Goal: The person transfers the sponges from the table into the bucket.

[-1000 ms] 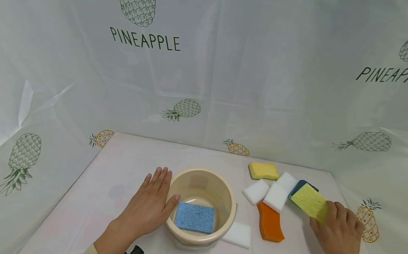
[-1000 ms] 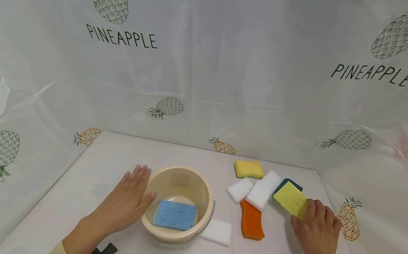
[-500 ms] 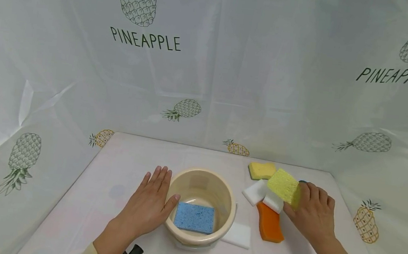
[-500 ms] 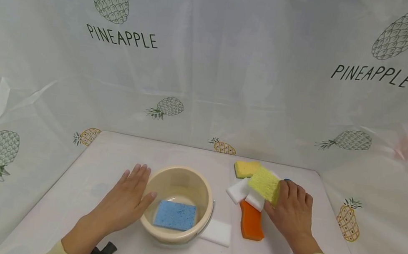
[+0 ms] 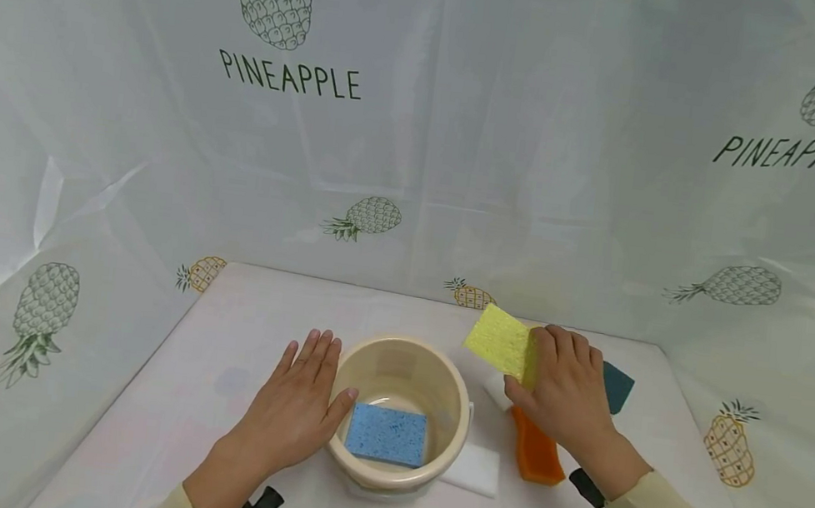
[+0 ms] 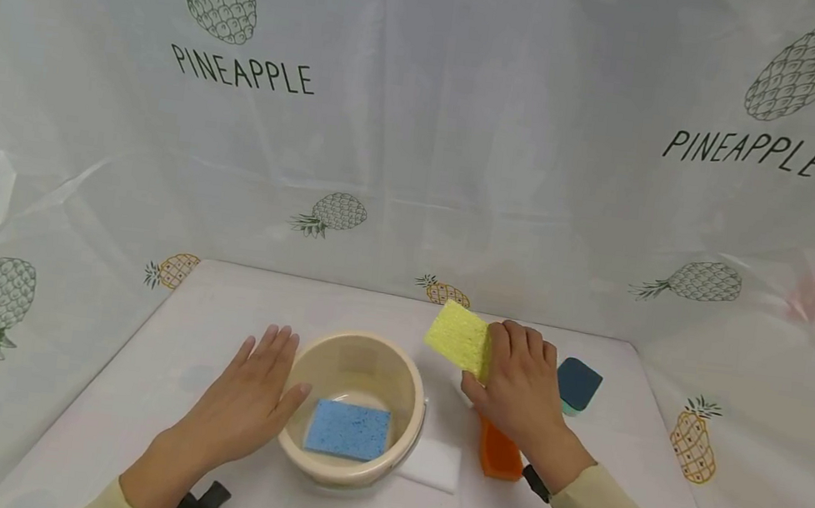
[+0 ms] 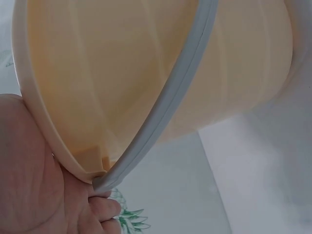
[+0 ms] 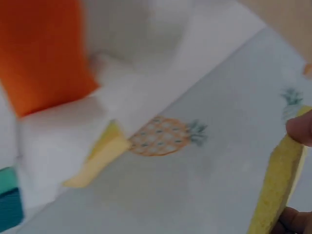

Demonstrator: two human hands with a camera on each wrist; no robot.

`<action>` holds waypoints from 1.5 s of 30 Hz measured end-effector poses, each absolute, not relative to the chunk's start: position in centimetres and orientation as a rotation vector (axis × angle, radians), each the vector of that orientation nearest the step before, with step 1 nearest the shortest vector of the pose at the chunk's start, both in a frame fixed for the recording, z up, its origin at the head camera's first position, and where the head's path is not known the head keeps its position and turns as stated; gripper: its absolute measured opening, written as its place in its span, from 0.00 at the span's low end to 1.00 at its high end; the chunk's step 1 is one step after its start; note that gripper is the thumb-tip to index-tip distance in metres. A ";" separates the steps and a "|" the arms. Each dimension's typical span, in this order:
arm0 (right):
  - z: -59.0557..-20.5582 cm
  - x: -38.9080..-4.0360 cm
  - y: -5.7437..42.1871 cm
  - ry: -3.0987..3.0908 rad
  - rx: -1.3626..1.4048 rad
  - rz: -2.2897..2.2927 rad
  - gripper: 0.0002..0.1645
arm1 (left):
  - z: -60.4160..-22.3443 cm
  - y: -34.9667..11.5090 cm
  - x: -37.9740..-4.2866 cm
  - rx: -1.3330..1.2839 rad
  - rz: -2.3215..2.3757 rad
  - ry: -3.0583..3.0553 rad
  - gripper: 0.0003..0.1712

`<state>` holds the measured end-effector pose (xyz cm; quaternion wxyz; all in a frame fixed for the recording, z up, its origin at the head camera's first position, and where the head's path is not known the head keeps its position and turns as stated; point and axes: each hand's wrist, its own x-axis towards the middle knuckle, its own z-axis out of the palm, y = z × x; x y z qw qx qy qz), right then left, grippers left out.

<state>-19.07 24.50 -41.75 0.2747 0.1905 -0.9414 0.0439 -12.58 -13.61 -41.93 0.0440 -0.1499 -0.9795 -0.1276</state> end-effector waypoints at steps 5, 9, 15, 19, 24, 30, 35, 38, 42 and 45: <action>-39.3 -18.5 21.1 -2.562 0.589 0.146 0.42 | -41.6 -13.8 -12.6 -0.480 -0.402 -3.026 0.46; -38.3 -17.9 18.7 -2.575 0.677 0.179 0.40 | -41.6 -14.0 -12.6 -0.487 -0.415 -3.013 0.45; -38.5 -17.1 16.1 -2.611 0.816 0.213 0.38 | -42.0 -13.9 -12.7 -0.495 -0.420 -2.986 0.44; -39.0 -16.9 14.8 -2.643 0.917 0.210 0.36 | -42.1 -13.9 -12.7 -0.491 -0.421 -2.972 0.44; -39.7 -16.8 13.9 -2.658 1.045 0.195 0.36 | -42.3 -13.9 -12.7 -0.483 -0.444 -2.975 0.44; -40.5 -16.8 13.2 -2.672 1.121 0.178 0.40 | -42.4 -13.9 -12.7 -0.485 -0.450 -2.969 0.44; -40.6 -16.8 13.0 -2.706 1.132 0.151 0.43 | -42.3 -13.8 -12.7 -0.480 -0.443 -2.963 0.44; -40.7 -16.9 12.9 -2.719 1.135 0.145 0.43 | -42.2 -13.8 -12.6 -0.477 -0.446 -2.967 0.44; -40.7 -17.0 12.9 -2.747 1.141 0.137 0.42 | -42.2 -13.8 -12.5 -0.473 -0.455 -2.970 0.44; -40.6 -17.0 12.8 -2.764 1.147 0.113 0.42 | -42.1 -13.8 -12.4 -0.473 -0.457 -2.961 0.44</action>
